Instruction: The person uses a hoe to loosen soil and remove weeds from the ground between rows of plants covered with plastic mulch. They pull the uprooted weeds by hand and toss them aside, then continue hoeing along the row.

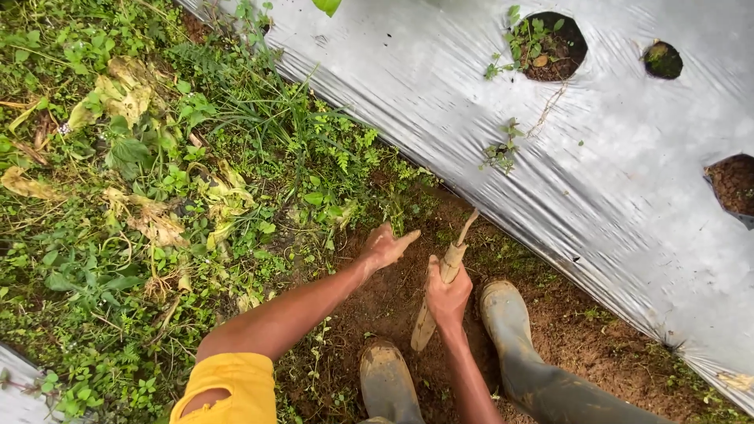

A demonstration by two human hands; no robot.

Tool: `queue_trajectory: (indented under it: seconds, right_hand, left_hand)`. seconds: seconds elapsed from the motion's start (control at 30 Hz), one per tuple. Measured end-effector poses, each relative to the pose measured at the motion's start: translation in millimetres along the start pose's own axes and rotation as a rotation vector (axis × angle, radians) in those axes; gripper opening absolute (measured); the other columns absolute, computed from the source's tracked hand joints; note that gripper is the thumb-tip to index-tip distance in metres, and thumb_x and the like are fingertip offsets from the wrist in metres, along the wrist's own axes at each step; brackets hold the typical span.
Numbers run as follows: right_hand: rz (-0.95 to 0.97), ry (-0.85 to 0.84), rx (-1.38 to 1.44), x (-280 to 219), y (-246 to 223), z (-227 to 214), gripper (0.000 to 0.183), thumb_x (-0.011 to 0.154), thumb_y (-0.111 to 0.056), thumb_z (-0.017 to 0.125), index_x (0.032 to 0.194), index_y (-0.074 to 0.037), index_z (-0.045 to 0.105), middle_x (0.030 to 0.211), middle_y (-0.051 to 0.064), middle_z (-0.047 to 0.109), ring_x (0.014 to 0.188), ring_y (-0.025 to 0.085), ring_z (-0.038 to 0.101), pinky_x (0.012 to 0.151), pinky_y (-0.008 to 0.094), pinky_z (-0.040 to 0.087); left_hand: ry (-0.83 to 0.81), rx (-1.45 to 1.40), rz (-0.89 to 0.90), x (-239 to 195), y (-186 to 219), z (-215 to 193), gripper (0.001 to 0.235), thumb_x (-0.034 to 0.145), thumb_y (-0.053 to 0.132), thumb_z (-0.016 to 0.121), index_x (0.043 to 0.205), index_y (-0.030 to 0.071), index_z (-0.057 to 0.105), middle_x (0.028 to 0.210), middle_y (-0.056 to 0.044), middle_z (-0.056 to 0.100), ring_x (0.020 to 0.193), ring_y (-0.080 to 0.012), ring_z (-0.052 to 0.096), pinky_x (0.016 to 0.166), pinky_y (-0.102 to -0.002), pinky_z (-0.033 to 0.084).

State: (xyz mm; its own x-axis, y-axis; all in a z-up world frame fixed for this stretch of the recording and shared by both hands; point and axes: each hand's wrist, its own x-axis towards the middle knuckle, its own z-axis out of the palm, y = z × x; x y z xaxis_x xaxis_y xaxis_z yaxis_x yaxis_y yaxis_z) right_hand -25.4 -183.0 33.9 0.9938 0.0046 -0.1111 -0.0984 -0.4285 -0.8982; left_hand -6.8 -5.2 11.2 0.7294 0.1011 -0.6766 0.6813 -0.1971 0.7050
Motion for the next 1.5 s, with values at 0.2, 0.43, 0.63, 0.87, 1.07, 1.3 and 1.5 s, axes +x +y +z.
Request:
queue_trajectory:
  seconds: [0.2,0.43,0.63,0.87,1.07,1.3,1.5]
  right_hand:
    - [0.128,-0.133,-0.112,-16.5,-4.4,-3.3,0.018,0.097,-0.007,0.065,0.080,-0.009,0.057,0.059,0.005,0.055,0.049,0.015,0.046,0.048,0.027,0.040]
    - [0.016,-0.063,-0.027,-4.2,-20.8,6.5,0.022,0.097,-0.006,0.063,0.078,-0.012,0.054,0.058,0.003,0.051,0.047,0.013,0.042,0.048,0.027,0.037]
    - [0.095,-0.196,-0.129,-2.6,-9.7,12.7,0.016,0.097,-0.007,0.065,0.081,-0.007,0.060,0.060,0.005,0.057,0.049,0.014,0.047,0.047,0.026,0.040]
    - [-0.071,-0.075,-0.054,8.4,-25.9,9.9,0.022,0.094,0.000,0.064,0.076,-0.010,0.056,0.055,0.007,0.056,0.045,0.012,0.046,0.043,0.025,0.039]
    - [0.078,-0.162,-0.140,4.1,-10.0,-2.5,0.020,0.092,-0.006,0.070,0.076,-0.006,0.059,0.057,0.007,0.056,0.048,0.015,0.045,0.046,0.029,0.039]
    - [-0.032,-0.035,-0.036,19.3,-20.7,-3.9,0.029,0.090,-0.004,0.068,0.066,-0.010,0.053,0.049,0.003,0.049,0.044,0.011,0.039,0.044,0.028,0.032]
    - [0.042,-0.067,-0.083,-0.7,-24.7,-7.6,0.024,0.089,-0.005,0.069,0.068,-0.006,0.057,0.052,0.007,0.054,0.046,0.015,0.044,0.046,0.032,0.036]
  left_hand:
    - [0.174,0.013,0.083,37.5,6.3,-10.3,0.074,0.105,0.044,0.053,0.140,-0.020,0.042,0.086,-0.017,0.073,0.088,-0.0310,0.075,0.097,-0.059,0.053]
    - [0.179,0.041,0.116,13.0,7.5,-11.8,0.053,0.107,0.034,0.051,0.125,-0.016,0.057,0.083,-0.013,0.075,0.083,-0.0253,0.076,0.093,-0.055,0.056]
    - [0.179,0.039,0.070,-1.0,15.4,-27.9,0.046,0.104,0.033,0.051,0.110,-0.008,0.069,0.086,-0.019,0.075,0.094,-0.0347,0.074,0.087,-0.051,0.058]
    - [0.258,0.179,0.077,-10.8,12.8,-26.2,0.046,0.100,0.030,0.056,0.107,-0.014,0.068,0.111,-0.037,0.067,0.097,-0.0464,0.072,0.078,-0.052,0.061]
    - [0.213,0.105,0.075,2.9,18.5,-17.0,0.049,0.099,0.037,0.061,0.106,-0.011,0.066,0.123,-0.041,0.061,0.099,-0.0449,0.071,0.082,-0.051,0.061]
    - [0.164,0.089,0.092,38.8,13.2,0.0,0.066,0.102,0.053,0.054,0.107,-0.012,0.063,0.137,-0.042,0.051,0.119,-0.0494,0.061,0.087,-0.053,0.058]
    - [0.169,0.226,0.125,55.5,0.4,-6.3,0.055,0.098,0.039,0.059,0.113,-0.013,0.066,0.124,-0.031,0.061,0.125,-0.0469,0.058,0.096,-0.055,0.053]
